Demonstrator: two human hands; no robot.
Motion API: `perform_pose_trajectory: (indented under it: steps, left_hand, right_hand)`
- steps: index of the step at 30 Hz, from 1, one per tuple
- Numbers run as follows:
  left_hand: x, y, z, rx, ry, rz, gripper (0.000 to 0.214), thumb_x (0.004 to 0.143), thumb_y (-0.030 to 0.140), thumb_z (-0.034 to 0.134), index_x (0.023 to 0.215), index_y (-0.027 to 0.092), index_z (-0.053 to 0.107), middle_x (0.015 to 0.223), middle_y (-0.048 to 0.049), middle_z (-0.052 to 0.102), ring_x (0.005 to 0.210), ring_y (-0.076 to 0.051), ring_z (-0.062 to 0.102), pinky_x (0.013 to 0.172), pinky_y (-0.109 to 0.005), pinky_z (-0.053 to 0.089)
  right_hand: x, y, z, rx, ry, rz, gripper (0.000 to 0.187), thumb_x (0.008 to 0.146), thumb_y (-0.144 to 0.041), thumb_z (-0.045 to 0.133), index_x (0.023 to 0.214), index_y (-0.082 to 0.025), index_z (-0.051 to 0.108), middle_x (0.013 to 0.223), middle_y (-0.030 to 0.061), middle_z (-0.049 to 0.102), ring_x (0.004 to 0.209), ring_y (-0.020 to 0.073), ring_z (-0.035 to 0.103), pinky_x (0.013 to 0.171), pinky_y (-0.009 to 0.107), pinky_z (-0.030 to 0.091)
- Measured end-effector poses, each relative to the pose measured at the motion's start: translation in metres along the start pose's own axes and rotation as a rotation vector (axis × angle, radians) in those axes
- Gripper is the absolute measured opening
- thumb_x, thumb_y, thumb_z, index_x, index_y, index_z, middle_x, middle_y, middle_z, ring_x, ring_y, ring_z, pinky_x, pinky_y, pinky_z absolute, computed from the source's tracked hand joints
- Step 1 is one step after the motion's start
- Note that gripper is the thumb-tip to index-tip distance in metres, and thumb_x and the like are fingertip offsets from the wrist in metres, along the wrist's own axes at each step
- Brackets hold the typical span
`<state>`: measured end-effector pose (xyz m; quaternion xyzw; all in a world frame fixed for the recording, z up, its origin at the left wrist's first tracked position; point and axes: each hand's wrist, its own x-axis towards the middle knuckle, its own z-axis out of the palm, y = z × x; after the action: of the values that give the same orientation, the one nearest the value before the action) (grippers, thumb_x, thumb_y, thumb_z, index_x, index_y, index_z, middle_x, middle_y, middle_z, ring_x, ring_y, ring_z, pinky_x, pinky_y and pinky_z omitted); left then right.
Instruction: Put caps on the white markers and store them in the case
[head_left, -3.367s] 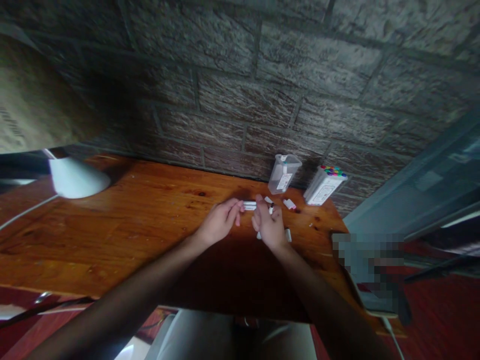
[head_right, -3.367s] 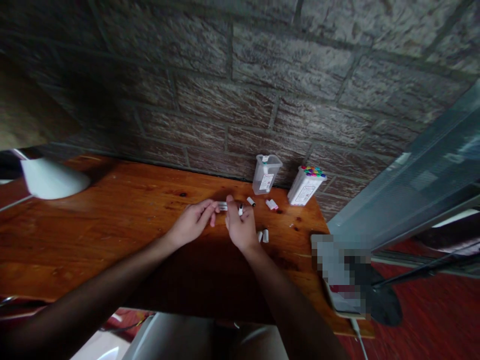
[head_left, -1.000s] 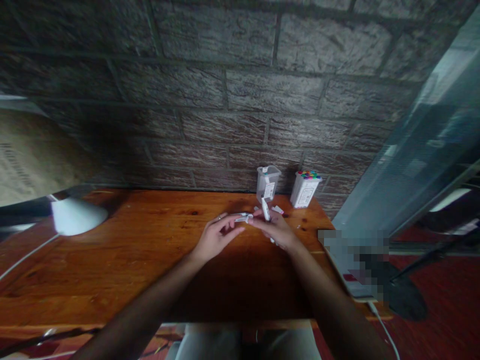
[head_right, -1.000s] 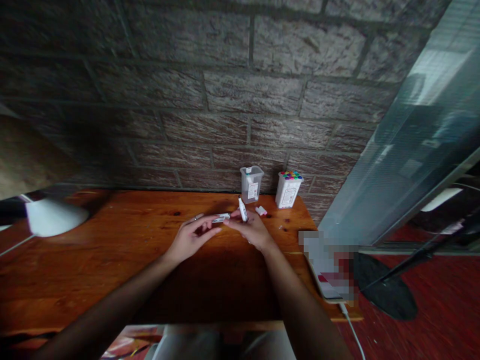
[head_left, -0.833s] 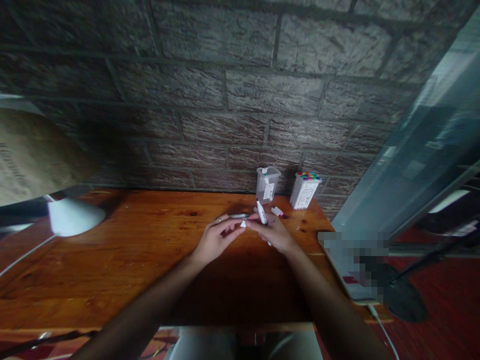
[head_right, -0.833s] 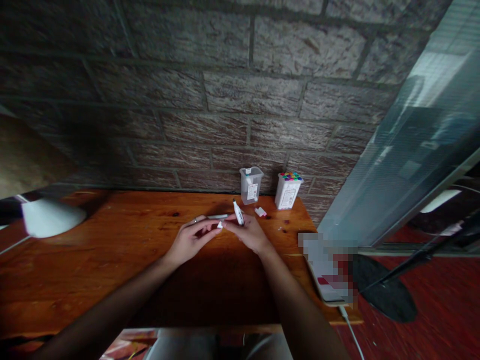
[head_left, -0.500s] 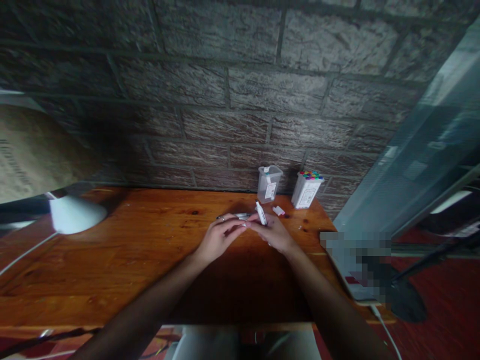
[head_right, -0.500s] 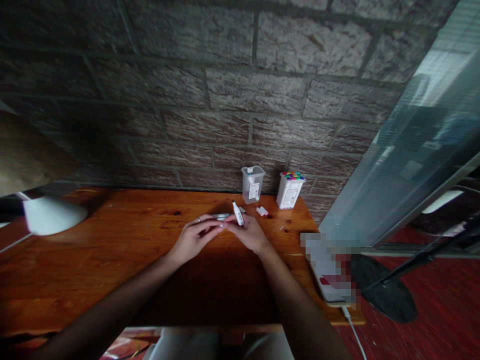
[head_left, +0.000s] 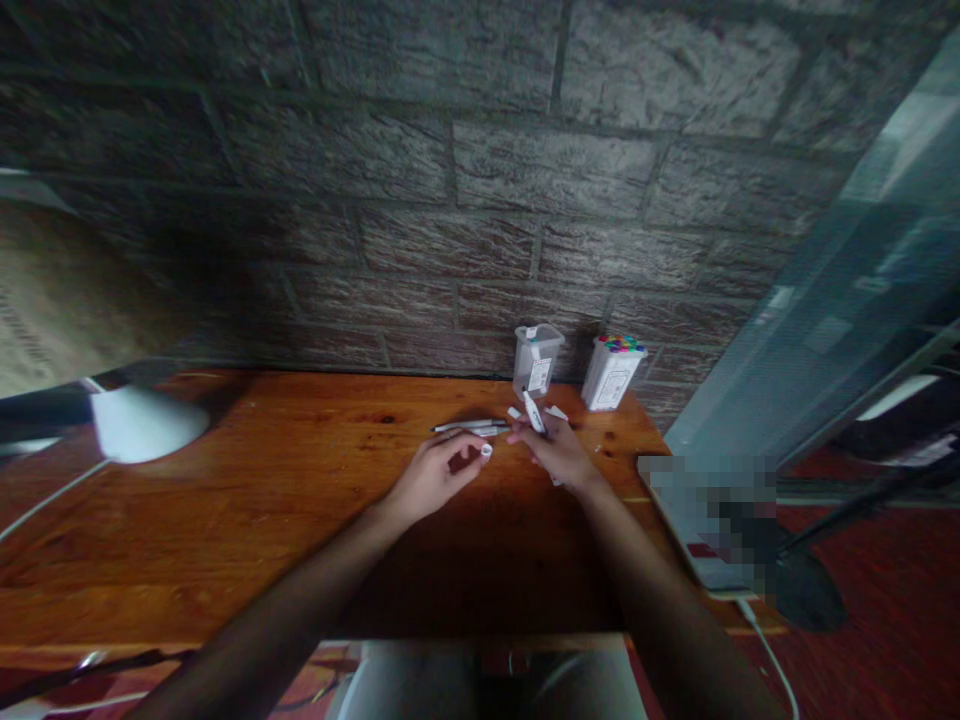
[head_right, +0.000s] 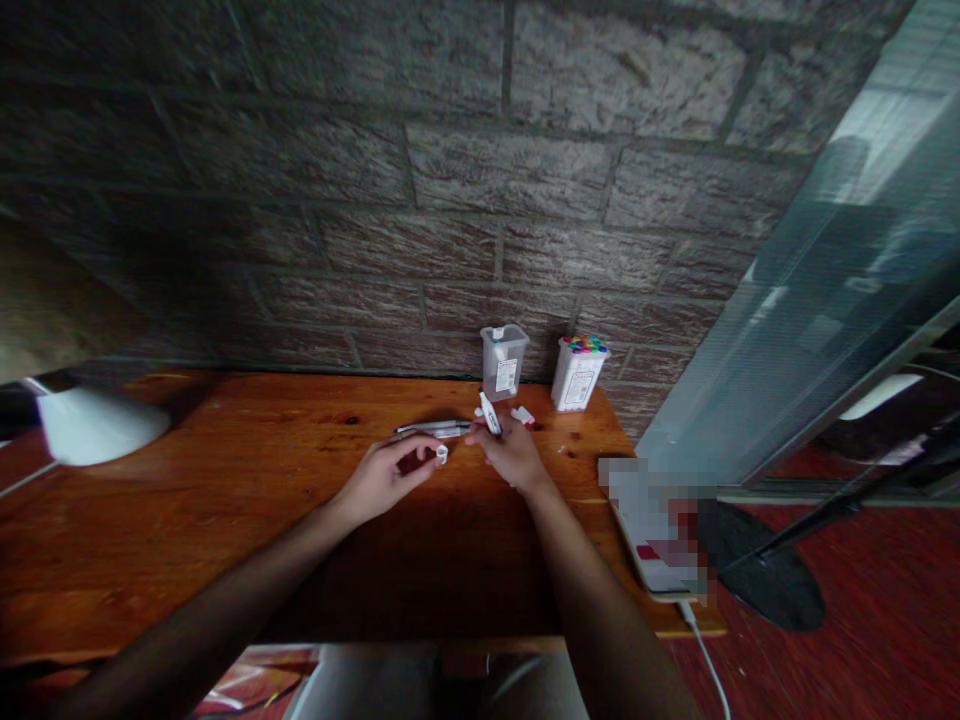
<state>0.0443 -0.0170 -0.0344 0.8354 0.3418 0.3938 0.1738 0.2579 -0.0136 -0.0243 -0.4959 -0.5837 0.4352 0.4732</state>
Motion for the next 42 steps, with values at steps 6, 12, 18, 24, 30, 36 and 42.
perform_pose_trajectory:
  steps: [6,12,18,24,30,36,42]
  left_hand:
    - [-0.002,-0.001,0.001,-0.069,0.026,-0.101,0.018,0.091,0.03,0.056,0.106,0.02,0.058,0.084,-0.0022,0.065,0.068,-0.013,0.059,0.064,-0.023,0.047]
    - [-0.002,-0.007,0.002,-0.194,0.106,-0.167,0.021,0.092,0.031,0.055,0.109,0.019,0.055,0.098,-0.0074,0.068,0.085,-0.018,0.065,0.077,-0.029,0.051]
    - [0.001,-0.005,0.0,-0.242,0.218,-0.2,0.025,0.087,0.034,0.063,0.106,0.018,0.065,0.096,-0.0069,0.069,0.084,-0.018,0.065,0.071,-0.026,0.05]
    - [0.003,0.0,-0.003,-0.364,0.239,-0.247,0.029,0.084,0.035,0.065,0.107,0.018,0.071,0.09,-0.0063,0.072,0.08,-0.018,0.065,0.066,-0.026,0.05]
    - [0.004,0.003,-0.006,-0.335,0.125,-0.211,0.028,0.09,0.037,0.057,0.101,0.017,0.072,0.093,-0.0068,0.073,0.082,-0.019,0.064,0.074,-0.027,0.049]
    - [-0.002,0.006,-0.007,-0.243,-0.012,-0.164,0.028,0.095,0.037,0.048,0.102,0.019,0.068,0.094,-0.0052,0.07,0.088,-0.019,0.062,0.083,-0.029,0.045]
    - [0.001,-0.001,-0.007,-0.515,0.085,-0.303,0.046,0.095,0.053,0.039,0.11,0.018,0.066,0.102,-0.0082,0.067,0.079,-0.017,0.059,0.066,-0.026,0.045]
  right_hand:
    - [0.002,0.001,-0.011,-0.244,0.035,-0.089,0.034,0.084,-0.047,0.057,0.084,-0.016,0.07,0.074,0.0034,0.066,0.06,0.0133,0.055,0.054,0.024,0.044]
    - [-0.008,-0.011,-0.009,-0.426,-0.135,-0.324,0.035,0.093,-0.045,0.047,0.107,-0.02,0.068,0.078,0.0013,0.065,0.067,0.014,0.057,0.064,0.024,0.043]
    - [-0.014,-0.014,-0.005,-0.479,-0.245,-0.406,0.034,0.097,-0.041,0.044,0.111,-0.021,0.068,0.079,0.0001,0.066,0.065,0.0118,0.055,0.062,0.023,0.039]
    - [-0.012,-0.01,-0.009,-0.466,-0.238,-0.403,0.034,0.095,-0.042,0.049,0.114,-0.023,0.069,0.081,-0.0008,0.07,0.064,0.0121,0.057,0.06,0.023,0.041]
    - [-0.013,-0.01,-0.008,-0.321,-0.341,-0.379,0.033,0.089,-0.04,0.059,0.116,-0.024,0.07,0.106,0.0007,0.074,0.087,0.0184,0.068,0.08,0.028,0.051]
    - [-0.017,-0.009,0.004,-0.29,-0.374,-0.484,0.034,0.09,-0.033,0.06,0.123,-0.026,0.066,0.114,0.001,0.072,0.095,0.0192,0.07,0.085,0.029,0.052]
    - [-0.02,-0.014,0.011,-0.375,-0.301,-0.568,0.032,0.091,-0.031,0.058,0.122,-0.028,0.066,0.118,0.0016,0.071,0.101,0.0188,0.068,0.09,0.028,0.049]
